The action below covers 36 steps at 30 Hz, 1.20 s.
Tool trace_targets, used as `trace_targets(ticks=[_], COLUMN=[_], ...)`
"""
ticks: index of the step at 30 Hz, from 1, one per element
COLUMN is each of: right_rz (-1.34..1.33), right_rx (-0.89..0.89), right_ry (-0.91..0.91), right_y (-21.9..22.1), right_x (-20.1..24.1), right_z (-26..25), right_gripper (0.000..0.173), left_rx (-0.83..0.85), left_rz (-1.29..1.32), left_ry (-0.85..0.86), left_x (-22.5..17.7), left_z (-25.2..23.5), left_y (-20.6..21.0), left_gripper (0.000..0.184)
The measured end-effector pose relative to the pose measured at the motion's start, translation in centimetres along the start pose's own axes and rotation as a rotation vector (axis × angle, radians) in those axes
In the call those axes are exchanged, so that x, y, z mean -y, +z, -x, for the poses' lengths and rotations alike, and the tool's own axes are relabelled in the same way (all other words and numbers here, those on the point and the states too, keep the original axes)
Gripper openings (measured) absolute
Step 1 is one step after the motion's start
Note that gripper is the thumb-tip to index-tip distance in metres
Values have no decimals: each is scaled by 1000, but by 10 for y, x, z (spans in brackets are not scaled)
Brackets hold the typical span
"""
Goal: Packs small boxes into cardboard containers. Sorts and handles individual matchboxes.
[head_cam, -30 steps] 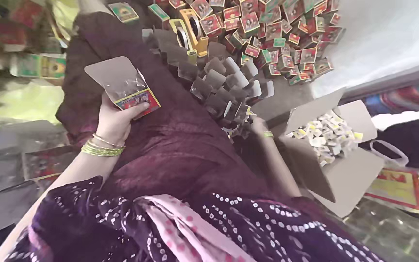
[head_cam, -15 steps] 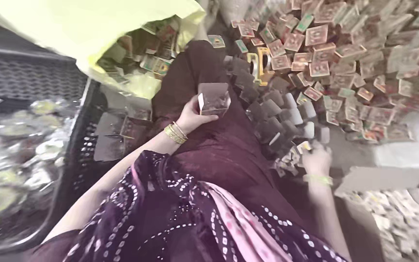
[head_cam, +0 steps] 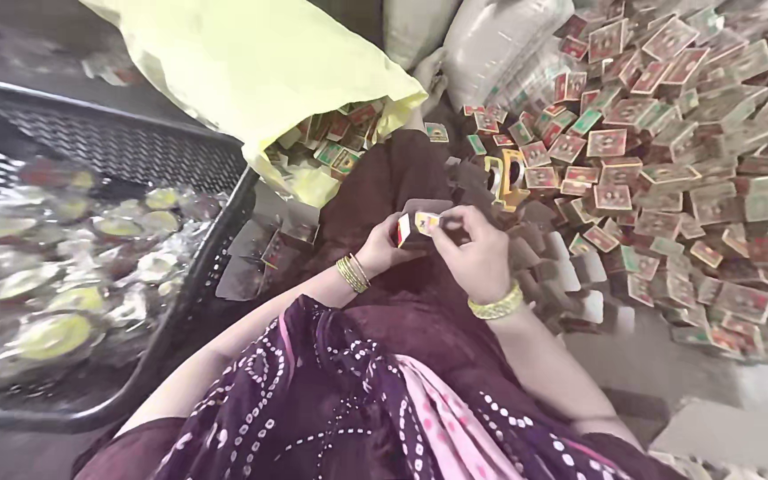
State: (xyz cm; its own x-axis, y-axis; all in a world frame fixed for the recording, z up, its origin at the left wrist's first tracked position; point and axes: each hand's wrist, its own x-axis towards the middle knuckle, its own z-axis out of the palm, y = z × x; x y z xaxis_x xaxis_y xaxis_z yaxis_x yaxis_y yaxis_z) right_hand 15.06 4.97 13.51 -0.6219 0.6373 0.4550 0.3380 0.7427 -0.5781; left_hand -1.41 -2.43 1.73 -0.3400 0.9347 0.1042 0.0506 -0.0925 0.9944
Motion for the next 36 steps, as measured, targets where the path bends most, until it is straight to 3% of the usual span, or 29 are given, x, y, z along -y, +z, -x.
trace_targets(ticks=[4, 7, 11, 16, 18, 20, 22, 24, 27, 29, 32, 34, 36], right_rz=[-1, 91, 251, 425, 389, 239, 33, -238, -773, -1030, -1178, -1135, -1054], right_rx=[97, 88, 176, 377, 317, 81, -135, -240, -129, 21, 163, 188, 219], right_ry=[-6, -170, -381, -366, -361, -350, -250, -28, 517, 730, 746, 748, 775], right_y=[27, 39, 51, 57, 52, 45, 34, 24, 12, 13, 19, 19, 19], right_x=[-1, -5, -16, -15, -15, -19, -26, -38, -50, -58, -64, -61, -59], right_z=[-2, 5, 10, 9, 9, 12, 14, 10, 8, 16, 30, 31, 29], right_gripper=[18, 19, 29, 45, 43, 32, 30, 28, 34, 34, 32, 29, 39], left_rx=[13, 12, 26, 78, 61, 34, 32, 22, 54, 64, 65, 77, 113], left_rz=[1, -53, -142, 214, 148, 48, 60, 96, 147, 121, 60, 10, -28], left_ry=[89, 113, 139, 18, 89, 173, 153, 106, 109, 117, 151, 212, 262], left_x=[1, 6, 7, 15, 13, 8, 1, -3, -4, 0, 2, 3, 0], left_z=[-1, -4, -4, -6, -7, -6, -5, -2, -1, 0, 7, 11, 14], left_y=[-1, -2, 0, 6, 5, 0, -2, 1, 6, 7, 10, 11, 12], left_gripper=[76, 79, 48, 49, 54, 70, 86, 96, 107, 120, 123, 113, 95])
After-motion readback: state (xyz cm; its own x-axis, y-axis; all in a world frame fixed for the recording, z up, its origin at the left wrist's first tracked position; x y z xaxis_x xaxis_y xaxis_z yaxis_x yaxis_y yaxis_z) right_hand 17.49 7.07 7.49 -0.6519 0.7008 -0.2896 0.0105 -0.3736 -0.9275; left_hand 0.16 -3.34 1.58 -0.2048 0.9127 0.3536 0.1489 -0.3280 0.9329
